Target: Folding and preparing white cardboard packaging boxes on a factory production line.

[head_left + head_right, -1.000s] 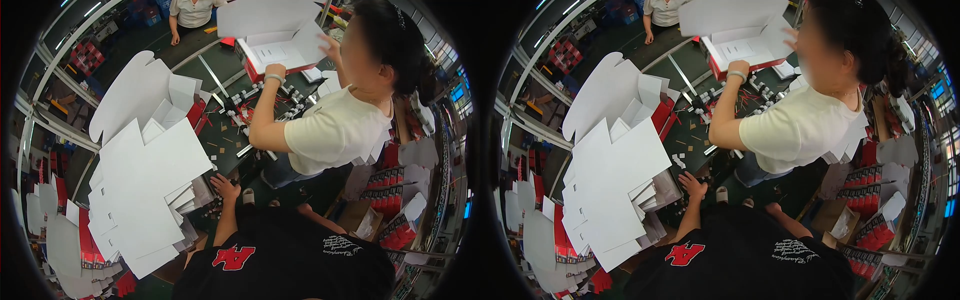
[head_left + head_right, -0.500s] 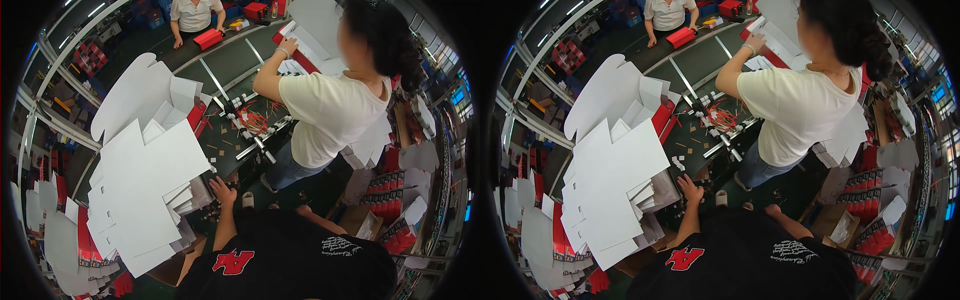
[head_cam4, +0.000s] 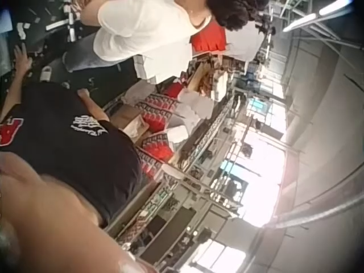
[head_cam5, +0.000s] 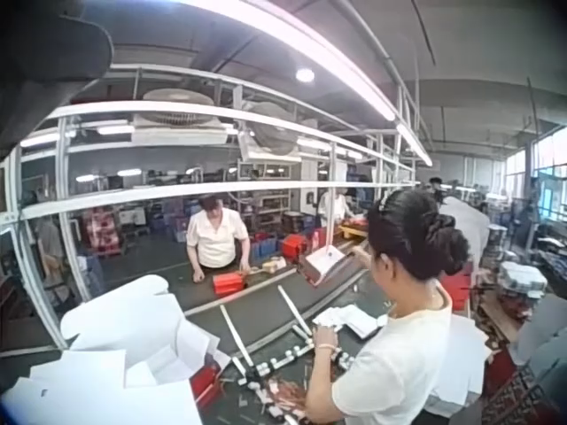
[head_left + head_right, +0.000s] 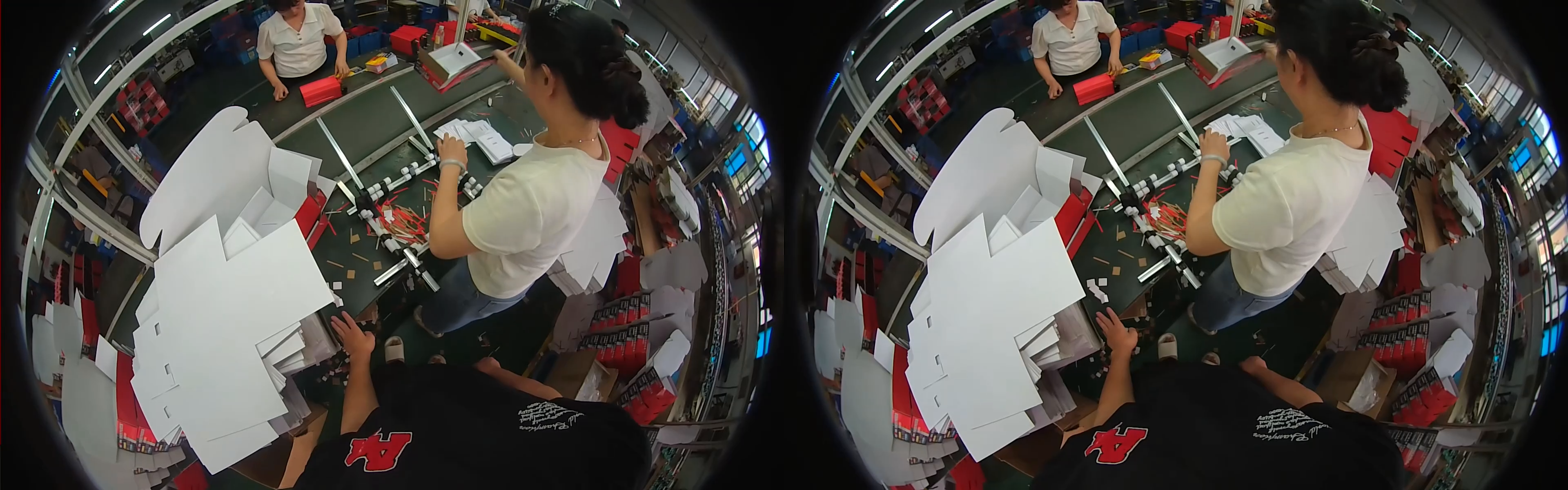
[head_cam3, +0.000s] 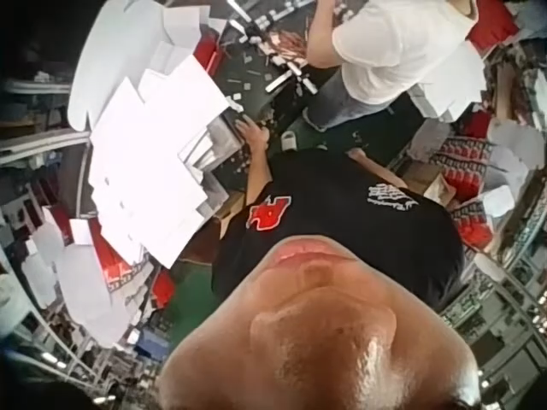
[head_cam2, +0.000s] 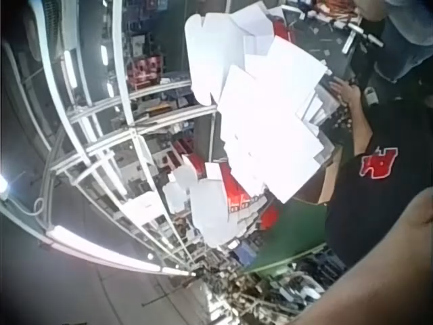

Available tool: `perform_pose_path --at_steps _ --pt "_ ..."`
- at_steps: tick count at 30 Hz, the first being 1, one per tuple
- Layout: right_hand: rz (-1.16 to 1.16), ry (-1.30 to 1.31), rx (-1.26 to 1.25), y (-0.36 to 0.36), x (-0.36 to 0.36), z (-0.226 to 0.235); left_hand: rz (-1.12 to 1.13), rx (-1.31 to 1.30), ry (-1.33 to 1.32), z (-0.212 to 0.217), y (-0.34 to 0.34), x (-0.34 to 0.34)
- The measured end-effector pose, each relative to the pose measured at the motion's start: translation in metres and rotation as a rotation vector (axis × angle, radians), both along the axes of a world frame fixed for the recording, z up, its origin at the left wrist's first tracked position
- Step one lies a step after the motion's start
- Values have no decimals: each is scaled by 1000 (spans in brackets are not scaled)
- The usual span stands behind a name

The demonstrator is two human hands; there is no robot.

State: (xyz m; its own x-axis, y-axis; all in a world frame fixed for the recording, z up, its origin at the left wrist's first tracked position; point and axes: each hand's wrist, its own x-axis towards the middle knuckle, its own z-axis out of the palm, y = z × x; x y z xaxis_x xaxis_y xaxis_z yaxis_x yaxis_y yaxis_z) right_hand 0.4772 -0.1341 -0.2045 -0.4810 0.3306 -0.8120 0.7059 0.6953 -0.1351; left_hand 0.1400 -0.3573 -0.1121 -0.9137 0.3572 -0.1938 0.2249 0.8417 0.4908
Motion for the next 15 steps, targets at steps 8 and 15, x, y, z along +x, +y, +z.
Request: perform_pose_path --at_steps 8,15 --pt "166 -40 -2 -1 -11 14 -30 2 16 -6 -9 -3" --pt "210 -45 2 -3 -8 15 -35 -22 -17 -6 -3 -3"
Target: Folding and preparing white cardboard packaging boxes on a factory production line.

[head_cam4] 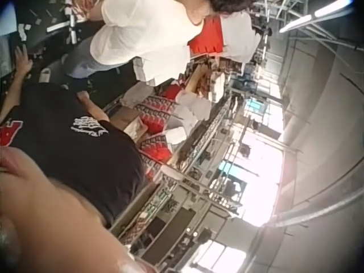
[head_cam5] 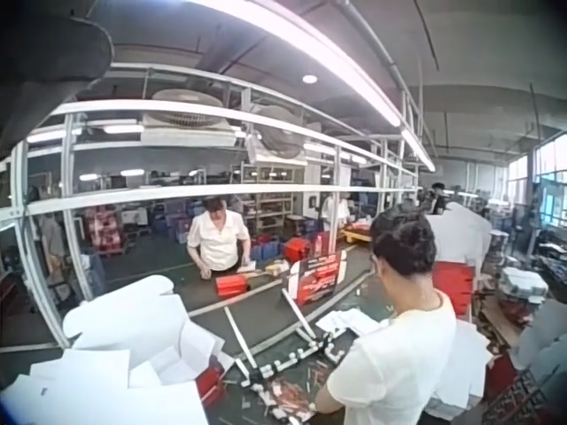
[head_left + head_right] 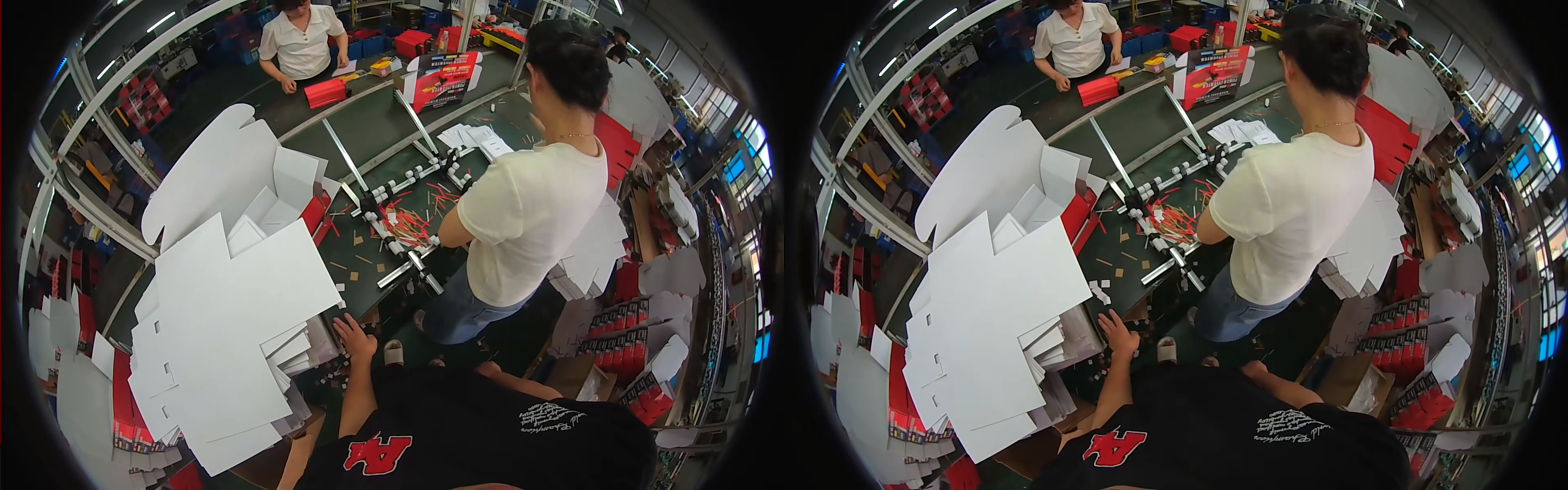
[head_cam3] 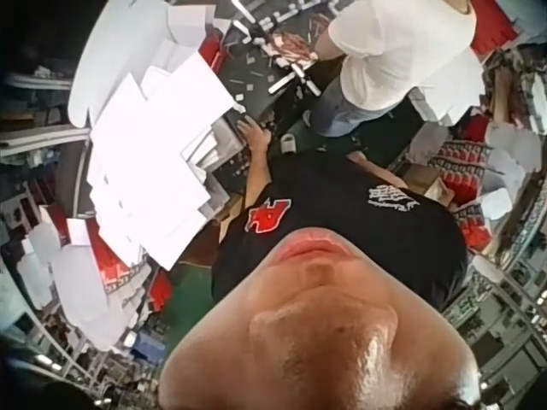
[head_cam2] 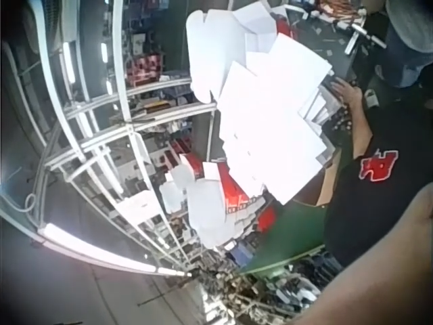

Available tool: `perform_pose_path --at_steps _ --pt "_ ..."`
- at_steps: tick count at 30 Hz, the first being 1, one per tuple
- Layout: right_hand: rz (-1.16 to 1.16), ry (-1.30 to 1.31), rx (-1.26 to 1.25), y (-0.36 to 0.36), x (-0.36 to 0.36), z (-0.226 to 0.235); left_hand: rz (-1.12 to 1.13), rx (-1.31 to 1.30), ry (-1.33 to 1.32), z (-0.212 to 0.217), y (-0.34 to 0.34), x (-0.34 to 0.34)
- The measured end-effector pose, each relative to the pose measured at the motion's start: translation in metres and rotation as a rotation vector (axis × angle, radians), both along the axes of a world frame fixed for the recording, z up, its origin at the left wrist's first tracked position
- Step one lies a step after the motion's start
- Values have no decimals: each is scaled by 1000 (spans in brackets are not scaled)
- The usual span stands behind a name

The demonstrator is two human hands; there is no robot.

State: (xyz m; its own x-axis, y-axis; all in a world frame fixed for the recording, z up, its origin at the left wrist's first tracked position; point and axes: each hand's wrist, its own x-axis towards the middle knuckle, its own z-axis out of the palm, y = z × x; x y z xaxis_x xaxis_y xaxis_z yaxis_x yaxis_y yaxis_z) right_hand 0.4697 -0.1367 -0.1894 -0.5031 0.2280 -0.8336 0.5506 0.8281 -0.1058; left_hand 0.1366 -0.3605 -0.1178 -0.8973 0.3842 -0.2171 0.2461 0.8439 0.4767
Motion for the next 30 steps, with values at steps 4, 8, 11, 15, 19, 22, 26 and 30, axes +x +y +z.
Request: perform_pose_path --at_steps 4,8,11,15,19,22,26,30 --pt "-255 64 19 -1 12 -26 -2 -22 -30 6 2 0" --pt "-145 118 31 -5 21 -43 -2 -77 -28 8 5 -1" --pt "-188 72 44 -10 16 -34 12 -122 -84 10 9 -2" --pt "-145 -71 3 -24 6 14 14 -141 -96 8 13 -2" --pt "-103 -100 -3 -29 21 13 37 -148 -163 9 17 -3" --pt "-116 -142 3 -32 32 9 32 -151 -163 10 19 -3" --pt "-133 -199 -13 -38 43 10 15 -157 -139 6 21 -3" --pt "-157 -107 -34 -35 54 -11 25 -157 -169 13 17 -2"
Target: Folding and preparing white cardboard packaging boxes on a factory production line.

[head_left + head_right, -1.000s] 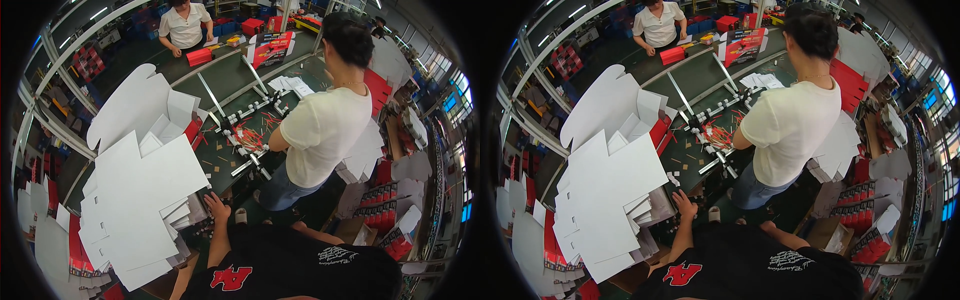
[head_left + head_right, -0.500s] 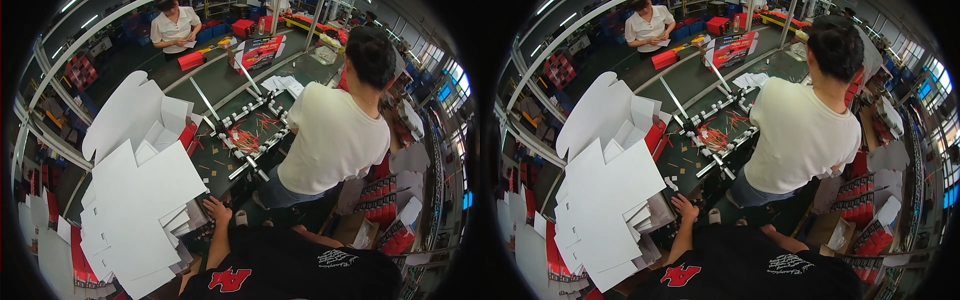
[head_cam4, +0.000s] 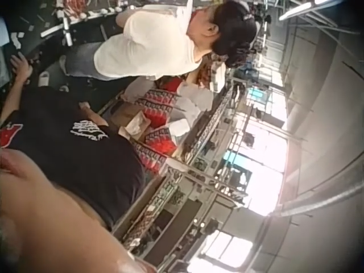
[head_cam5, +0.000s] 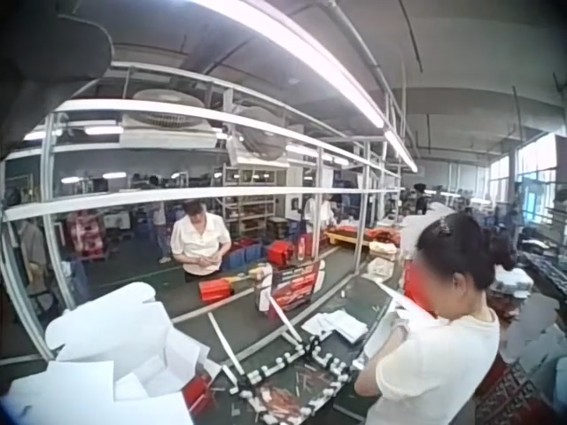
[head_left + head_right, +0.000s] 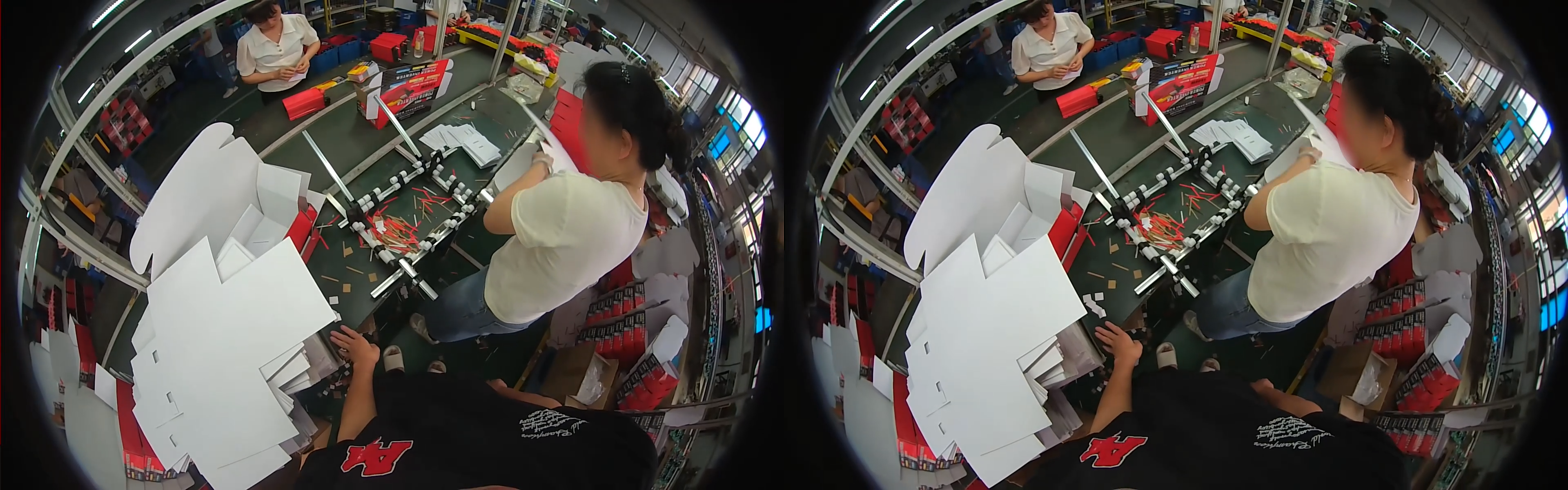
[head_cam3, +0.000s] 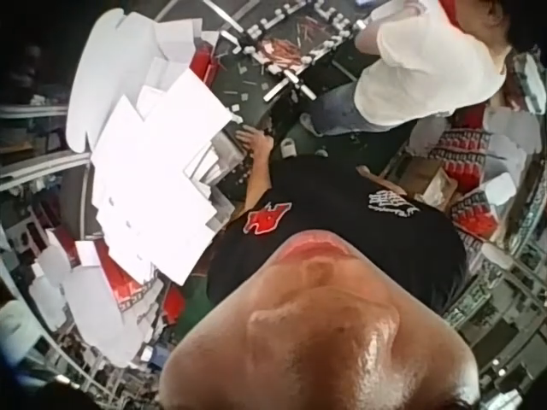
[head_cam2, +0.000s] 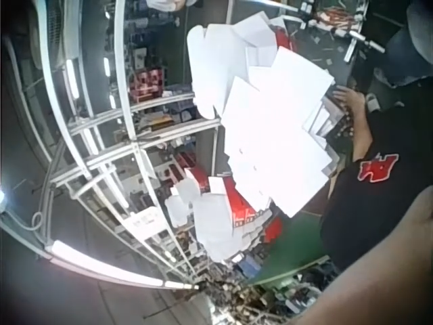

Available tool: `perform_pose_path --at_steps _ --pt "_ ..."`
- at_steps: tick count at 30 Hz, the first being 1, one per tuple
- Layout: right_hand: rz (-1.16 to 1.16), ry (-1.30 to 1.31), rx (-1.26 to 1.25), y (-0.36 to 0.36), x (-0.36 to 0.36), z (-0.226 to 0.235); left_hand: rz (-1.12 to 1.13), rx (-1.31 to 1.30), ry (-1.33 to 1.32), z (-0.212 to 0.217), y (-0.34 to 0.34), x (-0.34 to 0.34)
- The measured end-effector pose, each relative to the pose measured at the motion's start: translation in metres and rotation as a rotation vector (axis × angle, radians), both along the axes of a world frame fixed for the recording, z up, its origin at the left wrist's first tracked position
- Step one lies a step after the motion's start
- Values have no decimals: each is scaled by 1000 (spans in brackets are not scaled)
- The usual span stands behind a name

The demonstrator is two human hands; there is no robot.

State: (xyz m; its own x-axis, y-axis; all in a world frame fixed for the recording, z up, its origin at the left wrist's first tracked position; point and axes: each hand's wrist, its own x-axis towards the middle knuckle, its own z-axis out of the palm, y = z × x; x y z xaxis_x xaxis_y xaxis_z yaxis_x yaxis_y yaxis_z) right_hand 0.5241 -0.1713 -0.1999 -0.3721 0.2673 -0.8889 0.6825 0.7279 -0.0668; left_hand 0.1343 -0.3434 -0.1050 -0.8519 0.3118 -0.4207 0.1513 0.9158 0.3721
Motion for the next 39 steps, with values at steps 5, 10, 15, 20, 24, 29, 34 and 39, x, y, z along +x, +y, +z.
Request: perform_pose_path --at_steps 5,10,15,20,24,29,34,39 --pt "28 -37 11 3 -15 17 8 -3 -15 0 2 -1" --pt "1 -103 34 5 -37 53 9 1 -30 0 12 -3" --pt "109 -105 30 6 -40 50 48 -3 -36 1 6 -1" --pt "91 -78 40 5 -31 46 34 -40 -32 4 9 -1" --pt "119 -37 63 1 -10 32 34 -46 -27 1 7 -1" --pt "151 18 94 1 -27 12 14 -25 18 -1 5 2" --pt "219 70 116 6 -3 -5 25 21 48 -10 -4 2" --pt "278 115 136 10 23 -28 5 22 69 -8 -9 1"
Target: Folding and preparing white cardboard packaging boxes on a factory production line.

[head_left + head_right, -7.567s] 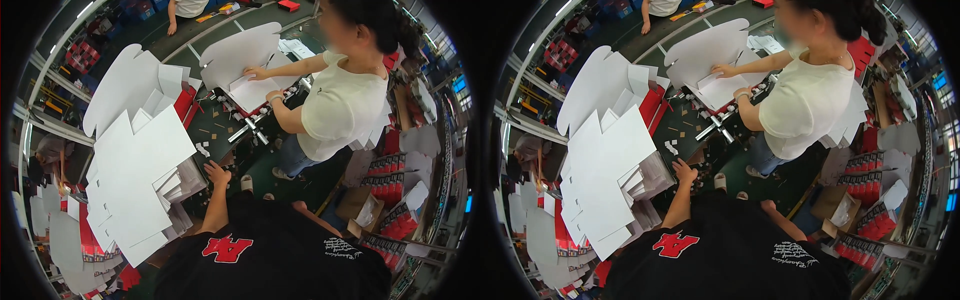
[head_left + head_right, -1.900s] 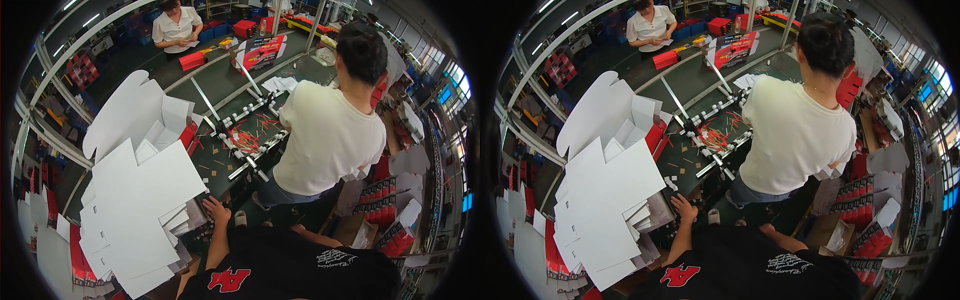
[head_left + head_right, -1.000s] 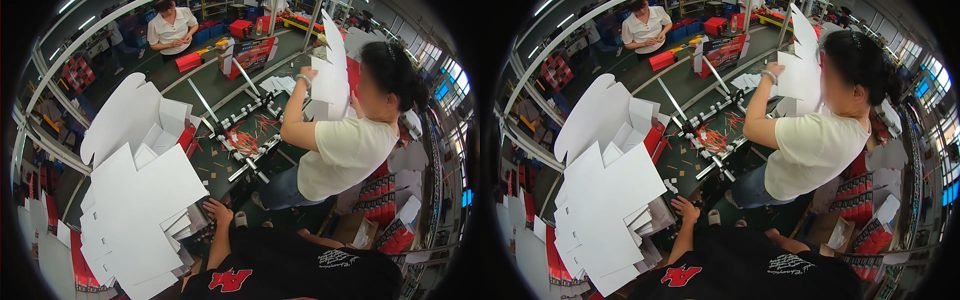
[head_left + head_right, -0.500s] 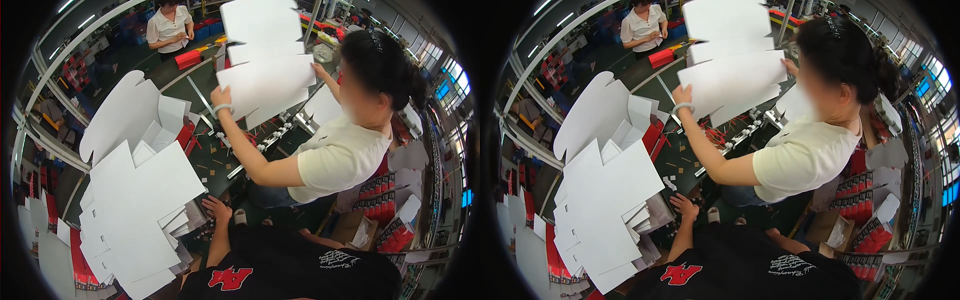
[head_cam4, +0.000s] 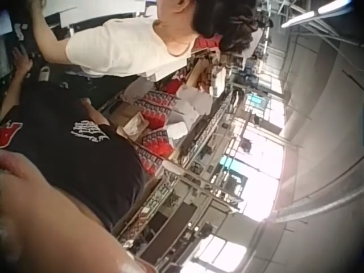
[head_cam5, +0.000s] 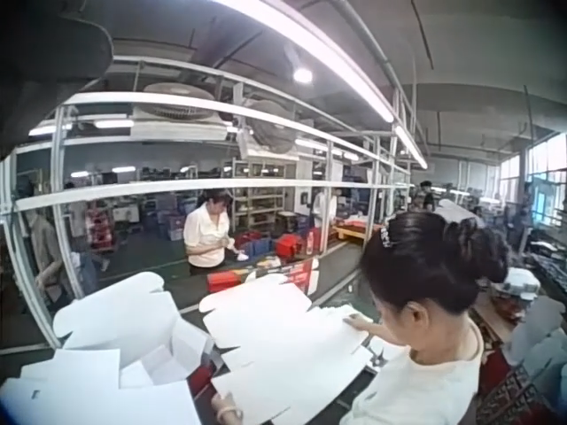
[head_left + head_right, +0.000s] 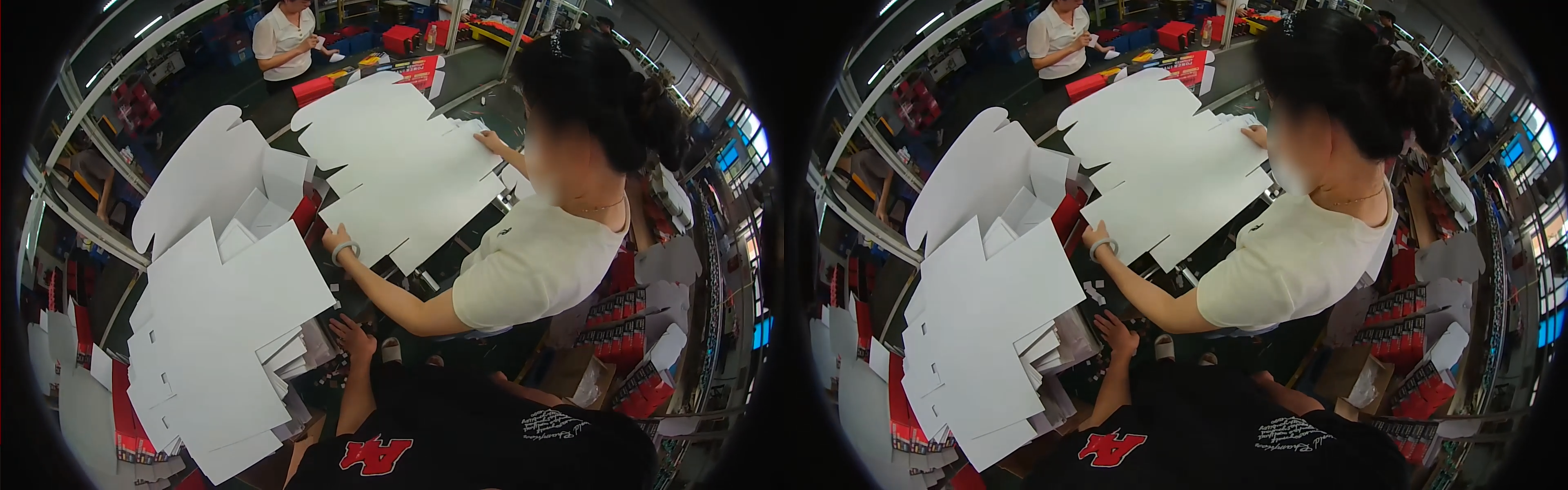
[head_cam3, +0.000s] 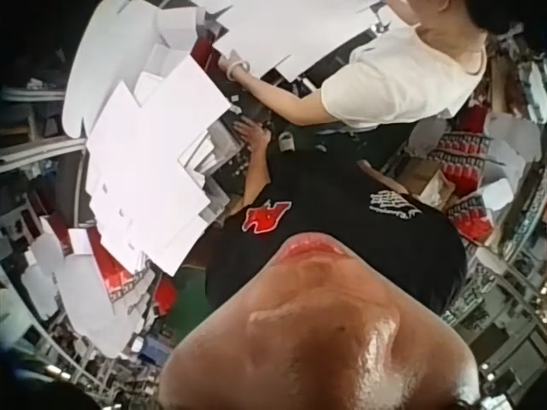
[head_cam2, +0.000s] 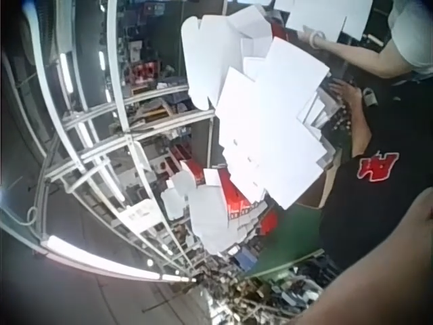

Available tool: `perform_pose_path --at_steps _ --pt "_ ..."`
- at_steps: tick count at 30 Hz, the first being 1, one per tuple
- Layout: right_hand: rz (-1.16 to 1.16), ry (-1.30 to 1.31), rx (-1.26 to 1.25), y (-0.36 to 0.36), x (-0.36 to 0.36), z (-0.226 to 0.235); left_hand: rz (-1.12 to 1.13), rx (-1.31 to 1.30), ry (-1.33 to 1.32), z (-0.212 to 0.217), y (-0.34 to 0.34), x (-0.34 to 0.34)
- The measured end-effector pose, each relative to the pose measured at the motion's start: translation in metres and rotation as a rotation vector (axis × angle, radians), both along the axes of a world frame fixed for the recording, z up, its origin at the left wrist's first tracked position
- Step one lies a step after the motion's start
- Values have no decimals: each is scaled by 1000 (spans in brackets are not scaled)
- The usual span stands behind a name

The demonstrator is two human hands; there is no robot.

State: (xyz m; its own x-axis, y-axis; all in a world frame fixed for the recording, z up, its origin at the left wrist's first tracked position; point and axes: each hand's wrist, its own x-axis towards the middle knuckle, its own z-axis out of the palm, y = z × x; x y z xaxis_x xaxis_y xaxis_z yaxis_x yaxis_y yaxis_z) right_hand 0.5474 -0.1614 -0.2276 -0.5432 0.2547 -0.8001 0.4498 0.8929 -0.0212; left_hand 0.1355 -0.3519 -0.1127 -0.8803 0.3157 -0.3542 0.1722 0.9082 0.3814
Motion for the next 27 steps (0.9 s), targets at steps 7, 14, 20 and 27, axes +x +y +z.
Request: perform_pose_path --at_steps 7,14,20,27 --pt "62 63 23 1 14 -20 -50 58 93 -10 -6 4" --pt "149 101 22 4 36 -62 -6 75 106 -4 -23 12" --pt "-53 -155 -38 12 56 -148 -89 137 229 -12 -2 6" --pt "-231 -47 -73 -1 59 -155 -66 52 141 -5 -2 8"
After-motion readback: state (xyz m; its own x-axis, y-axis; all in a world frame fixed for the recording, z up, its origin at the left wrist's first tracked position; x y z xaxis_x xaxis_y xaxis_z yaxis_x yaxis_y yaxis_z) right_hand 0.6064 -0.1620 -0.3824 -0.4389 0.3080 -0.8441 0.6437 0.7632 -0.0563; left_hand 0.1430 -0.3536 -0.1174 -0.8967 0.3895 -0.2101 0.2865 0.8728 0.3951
